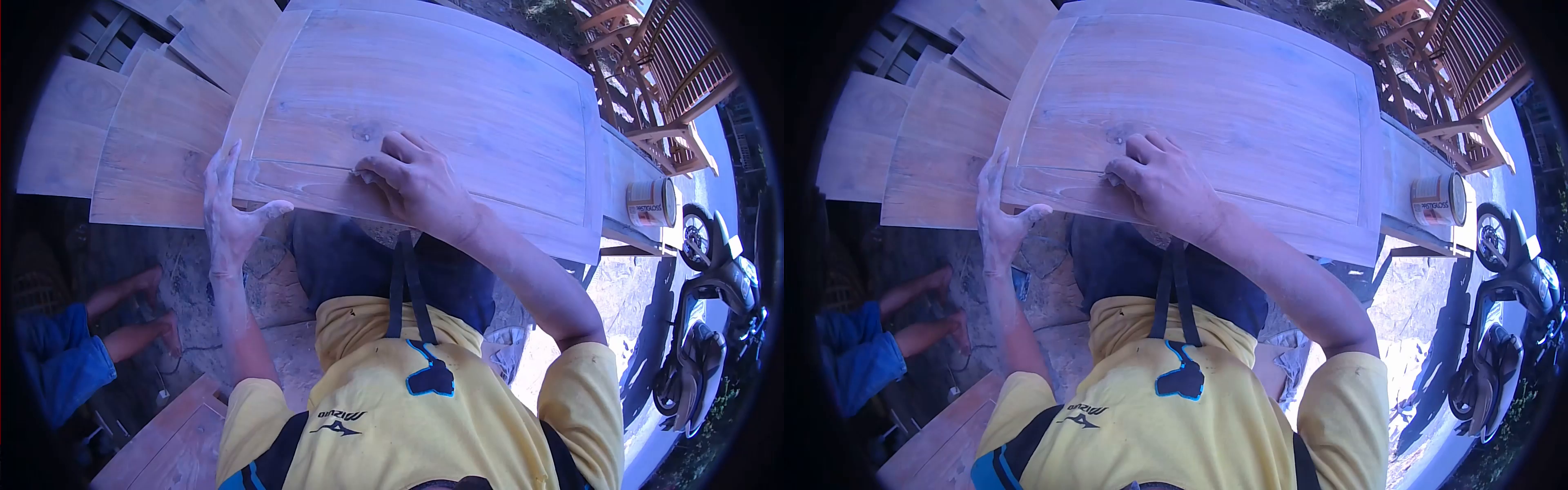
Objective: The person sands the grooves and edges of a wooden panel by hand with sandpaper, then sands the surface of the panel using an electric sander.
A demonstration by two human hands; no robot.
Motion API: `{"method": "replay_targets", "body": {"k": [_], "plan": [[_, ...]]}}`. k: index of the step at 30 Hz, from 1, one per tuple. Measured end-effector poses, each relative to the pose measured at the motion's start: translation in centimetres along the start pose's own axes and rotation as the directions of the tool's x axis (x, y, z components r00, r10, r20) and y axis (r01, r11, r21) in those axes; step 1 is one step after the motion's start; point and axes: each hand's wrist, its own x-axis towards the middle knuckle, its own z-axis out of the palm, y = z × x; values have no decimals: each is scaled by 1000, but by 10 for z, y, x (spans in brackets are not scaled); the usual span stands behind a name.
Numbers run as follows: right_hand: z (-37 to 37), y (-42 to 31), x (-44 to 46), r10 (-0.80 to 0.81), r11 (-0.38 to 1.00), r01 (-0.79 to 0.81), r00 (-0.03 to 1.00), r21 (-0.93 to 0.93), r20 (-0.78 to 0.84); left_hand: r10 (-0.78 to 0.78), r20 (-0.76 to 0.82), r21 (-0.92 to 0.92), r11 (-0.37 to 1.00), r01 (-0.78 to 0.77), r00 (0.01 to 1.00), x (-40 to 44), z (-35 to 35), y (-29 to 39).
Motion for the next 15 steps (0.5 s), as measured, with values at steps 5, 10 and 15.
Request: {"method": "replay_targets", "body": {"k": [5,10,15], "plan": [[-89,1,-66,206,959,-164,963,-230,175,20,-35,-49,999,-21,999,-2,1,-3],[-33,-7,-29,232,967,-225,971,-120,48,1,-55,-66,998,-5,998,-1,0,-2],[61,-25,56,-16,1000,15,999,-22,-31,-19,-47,-76,997,15,999,-4,1,-5]]}}
